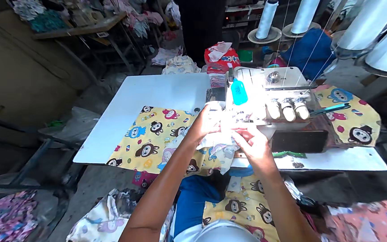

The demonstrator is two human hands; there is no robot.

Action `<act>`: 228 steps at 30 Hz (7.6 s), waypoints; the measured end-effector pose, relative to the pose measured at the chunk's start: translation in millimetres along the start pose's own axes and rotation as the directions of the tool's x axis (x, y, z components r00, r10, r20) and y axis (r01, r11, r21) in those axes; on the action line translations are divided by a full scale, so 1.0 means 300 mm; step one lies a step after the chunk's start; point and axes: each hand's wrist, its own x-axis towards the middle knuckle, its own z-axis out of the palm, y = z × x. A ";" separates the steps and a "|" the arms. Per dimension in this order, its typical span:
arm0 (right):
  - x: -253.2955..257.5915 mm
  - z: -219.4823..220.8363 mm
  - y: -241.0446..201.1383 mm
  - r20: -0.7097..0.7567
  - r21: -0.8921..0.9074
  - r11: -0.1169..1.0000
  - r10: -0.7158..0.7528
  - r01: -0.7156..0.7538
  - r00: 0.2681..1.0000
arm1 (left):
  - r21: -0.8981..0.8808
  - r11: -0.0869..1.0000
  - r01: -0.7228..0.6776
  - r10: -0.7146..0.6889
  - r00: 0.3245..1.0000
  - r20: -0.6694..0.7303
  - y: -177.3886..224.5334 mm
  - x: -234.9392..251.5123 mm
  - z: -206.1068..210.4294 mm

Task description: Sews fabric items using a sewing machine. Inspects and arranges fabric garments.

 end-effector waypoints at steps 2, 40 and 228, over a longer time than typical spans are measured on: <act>0.001 0.004 0.004 -0.006 -0.014 1.000 -0.002 0.002 1.000 | 0.012 1.000 -0.005 0.005 1.000 0.009 0.009 0.003 -0.002; -0.097 0.110 0.086 -0.122 -0.392 0.918 -0.112 0.056 0.986 | 0.719 0.677 -0.155 0.114 0.988 0.106 0.116 0.124 -0.046; -0.096 -0.051 -0.071 -0.060 0.040 0.990 -0.133 0.136 0.989 | 0.446 0.360 -0.819 0.223 0.540 0.811 0.136 -0.315 -0.079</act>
